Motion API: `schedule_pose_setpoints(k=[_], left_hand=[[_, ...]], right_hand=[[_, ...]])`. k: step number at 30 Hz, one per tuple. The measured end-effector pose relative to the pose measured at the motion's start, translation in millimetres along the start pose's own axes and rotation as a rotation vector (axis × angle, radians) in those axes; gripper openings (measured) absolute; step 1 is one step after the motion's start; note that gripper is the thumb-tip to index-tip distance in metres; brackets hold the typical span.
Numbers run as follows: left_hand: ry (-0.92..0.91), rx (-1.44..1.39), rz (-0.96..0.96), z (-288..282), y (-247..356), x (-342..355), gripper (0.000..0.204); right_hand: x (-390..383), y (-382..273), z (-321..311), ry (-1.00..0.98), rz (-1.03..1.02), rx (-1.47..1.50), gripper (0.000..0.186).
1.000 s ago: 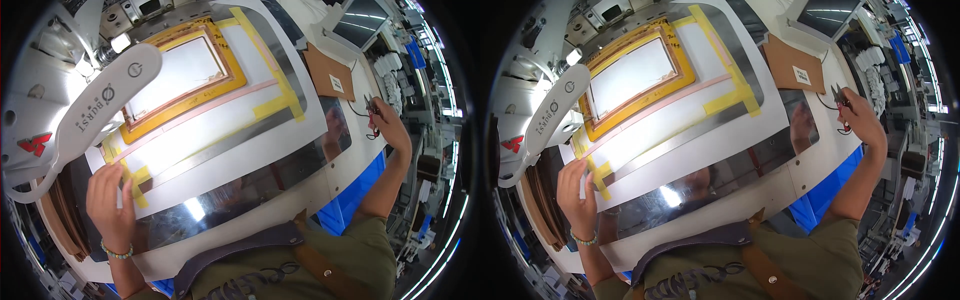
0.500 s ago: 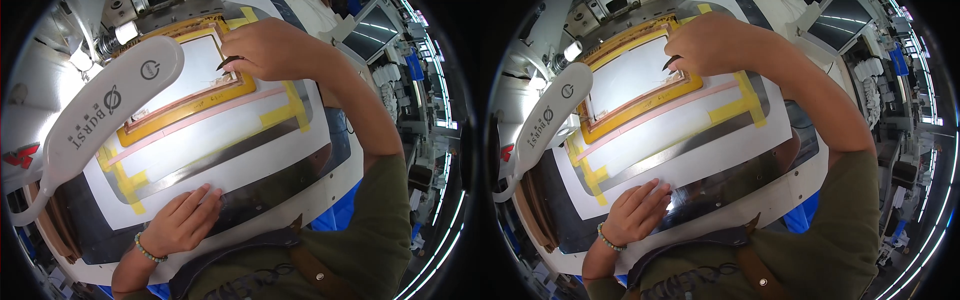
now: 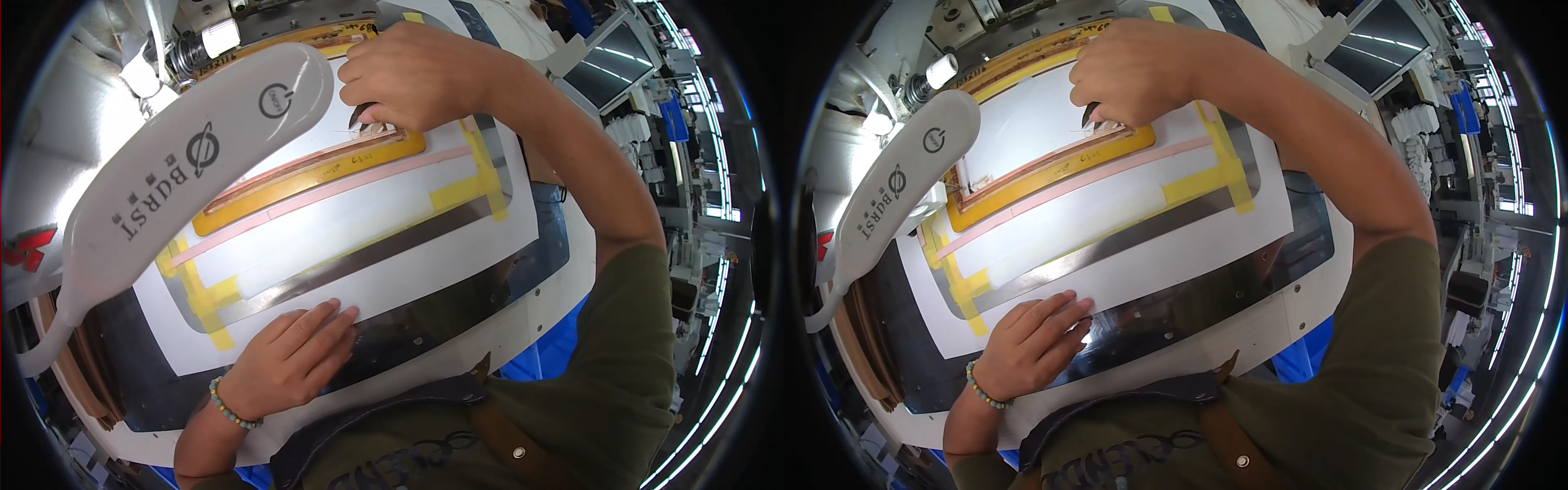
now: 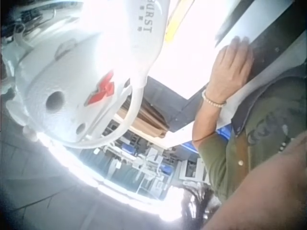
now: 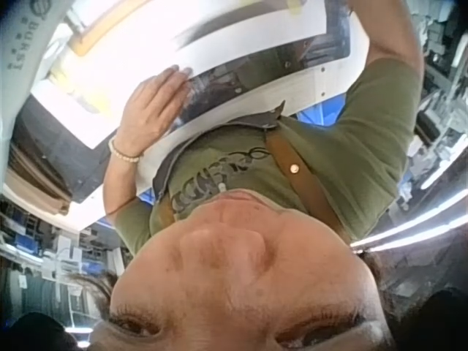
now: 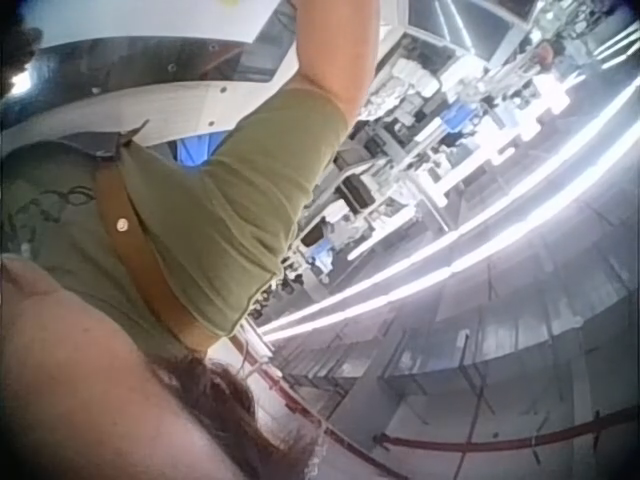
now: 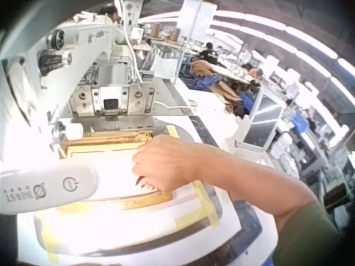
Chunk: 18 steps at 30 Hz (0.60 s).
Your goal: Sewing a leather patch or logo label onto a leather piece using an industrial sewing machine.
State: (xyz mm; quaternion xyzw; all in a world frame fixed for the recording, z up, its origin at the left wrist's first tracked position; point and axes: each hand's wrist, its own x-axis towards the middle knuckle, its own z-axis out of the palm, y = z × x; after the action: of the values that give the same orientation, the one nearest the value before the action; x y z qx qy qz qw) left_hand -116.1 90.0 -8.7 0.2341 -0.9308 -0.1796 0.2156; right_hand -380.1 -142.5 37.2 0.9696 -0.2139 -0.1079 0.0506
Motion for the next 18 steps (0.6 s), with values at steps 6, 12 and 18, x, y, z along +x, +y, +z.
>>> schedule_pose_setpoints(k=[6,12,18], left_hand=[[0.011,-0.008,-0.013,0.5,-0.8,-0.3,0.022],[0.011,-0.016,-0.016,0.3,-1.9,0.2,0.021],[0.005,-0.036,-0.025,-1.8,-1.8,-0.5,0.022]], right_hand=[[3.4,3.3,-3.8,-0.031,0.003,0.038,0.023],[5.4,5.5,-8.3,-0.052,-0.009,0.053,0.024],[8.6,-1.4,-16.0,-0.140,0.068,0.047,0.024]])
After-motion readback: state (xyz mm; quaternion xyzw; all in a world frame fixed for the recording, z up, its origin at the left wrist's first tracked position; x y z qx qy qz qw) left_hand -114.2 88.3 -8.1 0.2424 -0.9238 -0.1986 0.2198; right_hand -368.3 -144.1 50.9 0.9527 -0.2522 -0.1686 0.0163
